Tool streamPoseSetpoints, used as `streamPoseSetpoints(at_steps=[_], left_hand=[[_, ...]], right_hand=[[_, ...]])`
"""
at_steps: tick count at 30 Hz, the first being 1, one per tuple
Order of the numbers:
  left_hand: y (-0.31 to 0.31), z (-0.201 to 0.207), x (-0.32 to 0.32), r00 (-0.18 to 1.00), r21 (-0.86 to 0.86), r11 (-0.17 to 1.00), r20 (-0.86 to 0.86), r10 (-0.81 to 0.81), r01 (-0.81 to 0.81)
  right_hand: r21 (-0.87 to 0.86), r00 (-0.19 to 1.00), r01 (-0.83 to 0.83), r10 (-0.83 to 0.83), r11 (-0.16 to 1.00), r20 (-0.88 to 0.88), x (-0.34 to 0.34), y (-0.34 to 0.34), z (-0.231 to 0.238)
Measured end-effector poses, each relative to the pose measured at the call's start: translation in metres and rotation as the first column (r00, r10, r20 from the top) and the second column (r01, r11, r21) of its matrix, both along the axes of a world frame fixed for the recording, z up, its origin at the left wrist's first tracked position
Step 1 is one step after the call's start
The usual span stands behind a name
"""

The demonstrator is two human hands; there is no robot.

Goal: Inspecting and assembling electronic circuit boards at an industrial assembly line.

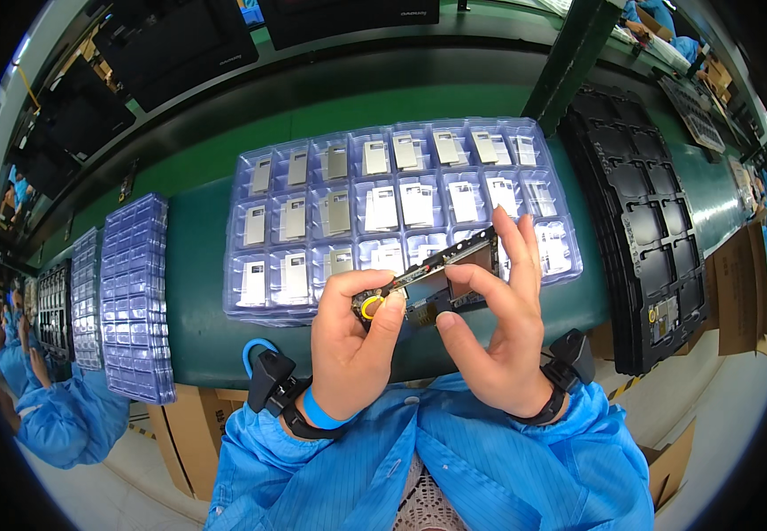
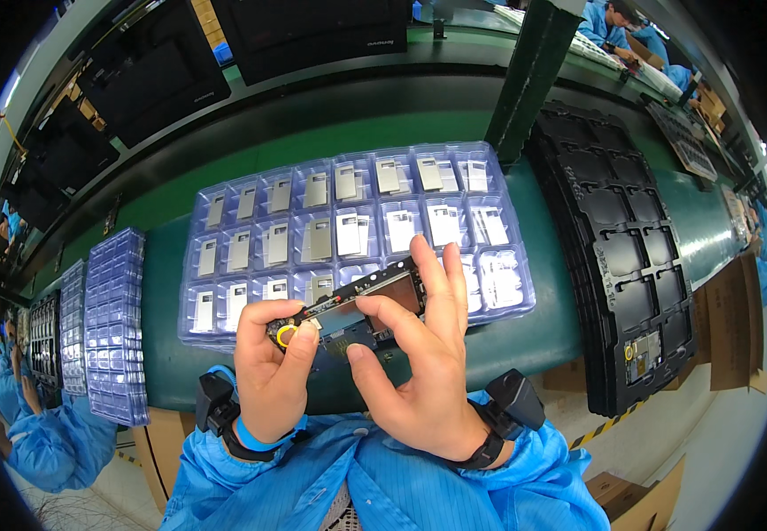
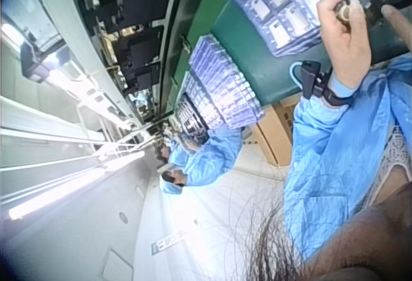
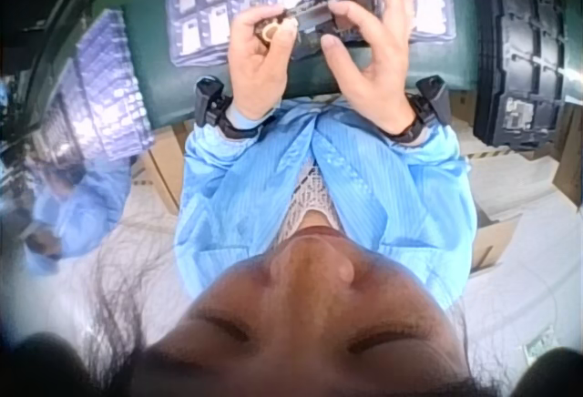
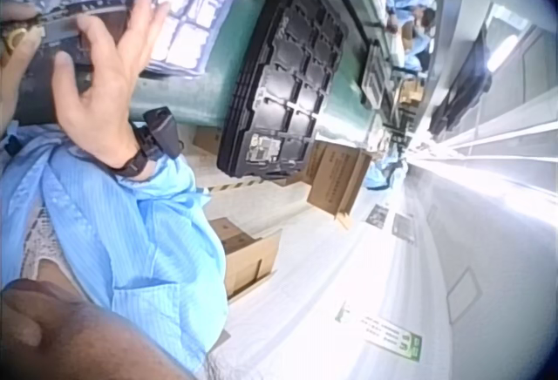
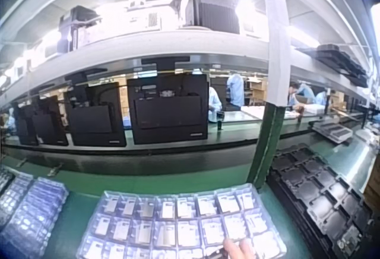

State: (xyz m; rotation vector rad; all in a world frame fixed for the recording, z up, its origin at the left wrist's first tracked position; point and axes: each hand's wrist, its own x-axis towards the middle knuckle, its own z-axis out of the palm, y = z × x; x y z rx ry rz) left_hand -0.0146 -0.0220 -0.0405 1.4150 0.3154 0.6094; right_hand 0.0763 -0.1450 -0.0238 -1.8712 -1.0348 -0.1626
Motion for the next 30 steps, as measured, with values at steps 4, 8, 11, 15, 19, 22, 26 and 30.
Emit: streamPoseSetpoints(at_steps=[4, 8, 11, 15, 19, 22, 26, 30], left_hand=[[0.000, 0.002, -0.001, 1.000, -0.004, 1.000, -0.004, -0.014, 0.014], [0.000, 0.002, 0.000, 1.000, 0.003, 1.000, 0.009, -0.011, 0.011], [0.000, 0.001, 0.000, 1.000, 0.005, 1.000, 0.007, -0.003, 0.003], [0.000, 0.002, 0.000, 1.000, -0.016, 1.000, 0.016, 0.005, -0.005], [0.002, 0.004, -0.002, 0.999, -0.028, 1.000, 0.031, -0.013, 0.014], [0.005, 0.004, -0.003, 0.999, -0.015, 0.999, 0.005, -0.039, 0.039], [0.006, 0.004, -0.005, 0.997, -0.053, 0.996, -0.007, -0.078, 0.077], [0.007, 0.003, -0.006, 0.992, -0.058, 0.990, -0.011, -0.129, 0.128]], right_hand=[[-0.010, 1.000, 0.004, -0.004, 1.000, 0.001, -0.001, 0.001, 0.000], [-0.028, 1.000, 0.012, -0.012, 1.000, 0.007, -0.001, 0.001, 0.000], [-0.053, 0.995, 0.062, -0.058, 0.997, 0.083, -0.004, 0.003, 0.000], [-0.150, 0.976, 0.140, -0.111, 0.979, 0.187, -0.011, 0.004, 0.007], [-0.095, 0.987, 0.110, -0.098, 0.989, 0.124, 0.002, -0.001, 0.005], [0.070, 0.975, 0.033, -0.016, 0.997, -0.222, 0.017, 0.002, 0.011], [0.119, 0.965, -0.047, 0.076, 0.992, -0.251, 0.026, 0.004, 0.008], [0.089, 0.878, -0.092, 0.123, 0.992, -0.462, 0.023, 0.002, 0.011]])
